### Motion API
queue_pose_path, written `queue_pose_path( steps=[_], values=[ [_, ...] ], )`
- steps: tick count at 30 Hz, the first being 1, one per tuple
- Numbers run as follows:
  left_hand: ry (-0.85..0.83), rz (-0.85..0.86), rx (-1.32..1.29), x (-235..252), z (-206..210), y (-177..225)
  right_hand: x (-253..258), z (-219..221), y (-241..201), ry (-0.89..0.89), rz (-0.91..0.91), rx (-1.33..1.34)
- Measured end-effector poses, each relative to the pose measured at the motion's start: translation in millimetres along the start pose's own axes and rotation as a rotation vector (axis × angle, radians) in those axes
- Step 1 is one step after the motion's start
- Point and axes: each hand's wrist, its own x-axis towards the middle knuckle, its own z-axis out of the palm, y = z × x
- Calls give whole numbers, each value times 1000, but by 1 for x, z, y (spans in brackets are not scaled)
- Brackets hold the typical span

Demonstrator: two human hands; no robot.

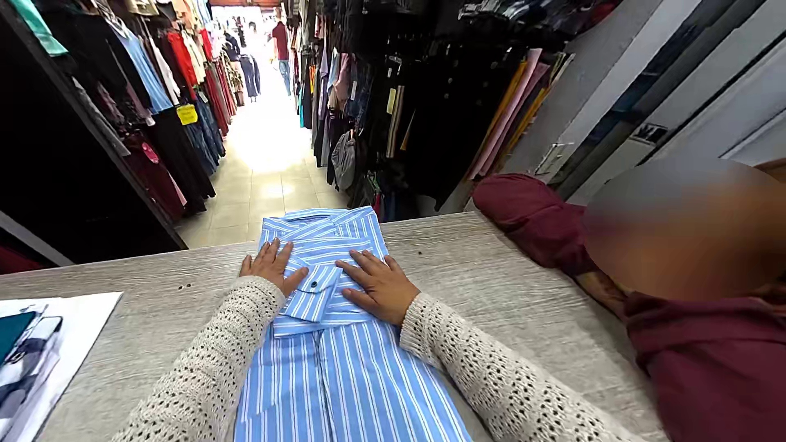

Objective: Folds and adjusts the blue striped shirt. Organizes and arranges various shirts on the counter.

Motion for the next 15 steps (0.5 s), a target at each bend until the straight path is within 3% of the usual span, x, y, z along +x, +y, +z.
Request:
queue_pose_path(
  steps=[7,11,15],
  values=[
    [89,103,-29,42,-3,-19,35,-1,11,56,-8,-7],
    [120,355,-66,30,0,-29,35,2,15,85,-41,-13],
    [80,421,-78,-1,5,-29,27,2,14,170,-90,28]
  ],
)
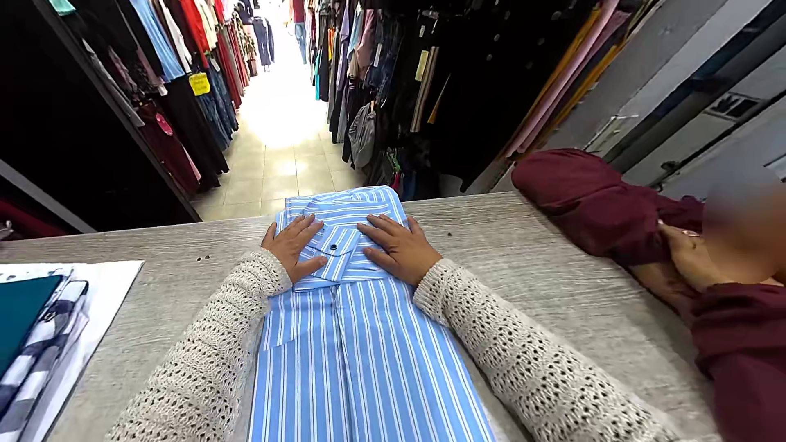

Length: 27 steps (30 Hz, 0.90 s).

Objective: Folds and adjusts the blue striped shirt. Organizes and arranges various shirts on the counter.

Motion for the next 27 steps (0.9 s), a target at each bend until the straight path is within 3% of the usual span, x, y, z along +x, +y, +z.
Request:
queue_pose_path(
  steps=[4,9,14,17,20,22,24,25,26,27],
  values=[
    [-79,12,93,-49,2,35,-38,-5,-25,144,-206,-4],
    [-267,63,83,-116,10,58,-87,4,-69,-216,-217,16],
    [-100,31,124,-133,13,51,-101,-5,-77,-292,-232,-53],
    [-80,28,100,-160,20,52,-146,-8,-86,-307,-249,-39],
    [68,124,121,-221,39,70,-214,-3,-92,-217,-300,10],
    [178,240,136,-271,45,95,-264,6,-98,-42,-328,147],
    [272,268,61,-319,61,115,-311,18,-100,144,-248,432],
    [281,231,-102,-339,71,121,-331,25,-98,215,-125,570],
    [292,139,-283,-354,79,125,-346,34,-95,265,67,666],
    [270,-59,-431,-363,84,128,-355,45,-92,278,282,705]
  ],
)
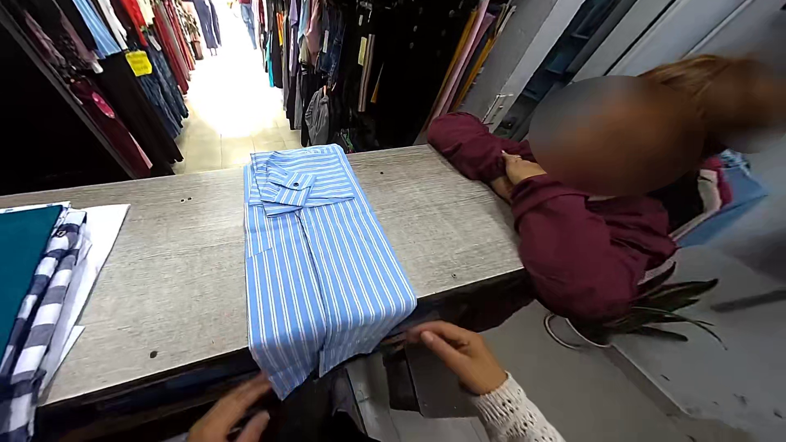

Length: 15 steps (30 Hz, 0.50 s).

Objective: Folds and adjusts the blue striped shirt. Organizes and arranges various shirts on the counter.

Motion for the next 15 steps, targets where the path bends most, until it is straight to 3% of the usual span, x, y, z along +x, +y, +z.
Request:
queue_pose_path(
  steps=[2,3,6,10,13,15],
  values=[
    [-6,-527,-233,5,3,6,-2,11,17,18,321,-18],
    [-17,-666,-318,17,8,6,2,20,19,-13,398,7],
    [5,-660,-490,34,37,1,12,49,6,-29,446,214],
    [47,-812,-560,24,52,29,-9,69,-7,147,467,391],
    [155,-758,-643,-5,54,31,-43,68,-7,240,436,428],
    [228,-607,-665,-27,54,26,-64,63,-12,254,385,479]
  ],
)
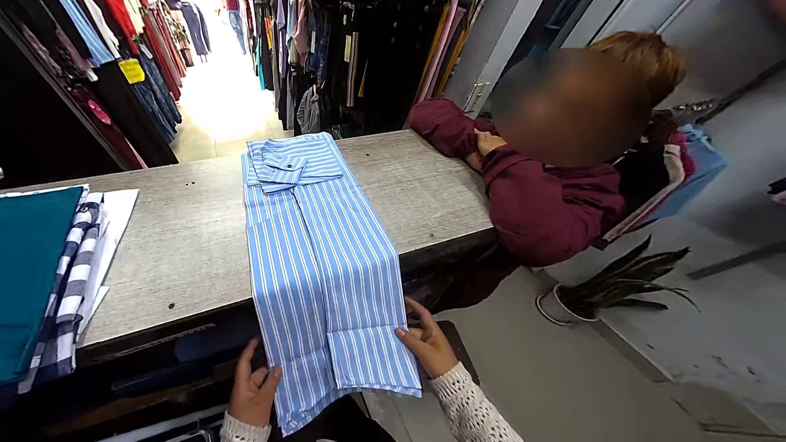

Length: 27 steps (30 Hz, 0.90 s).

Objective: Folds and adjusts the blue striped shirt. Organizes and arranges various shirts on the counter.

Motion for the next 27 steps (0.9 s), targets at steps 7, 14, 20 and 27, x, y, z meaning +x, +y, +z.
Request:
queue_pose_path(
  steps=[7,14,20,27],
  values=[
    [-278,205,-137,-29,-22,-9,-18,-41,13,-325,-271,47],
    [-124,1016,500,-8,-22,-9,-8,-55,-8,-375,-560,-451],
    [-29,328,188,-10,-1,31,4,-41,-43,-87,-284,-445],
    [61,-205,-117,5,20,50,10,-10,-50,78,83,-43]
  ],
)
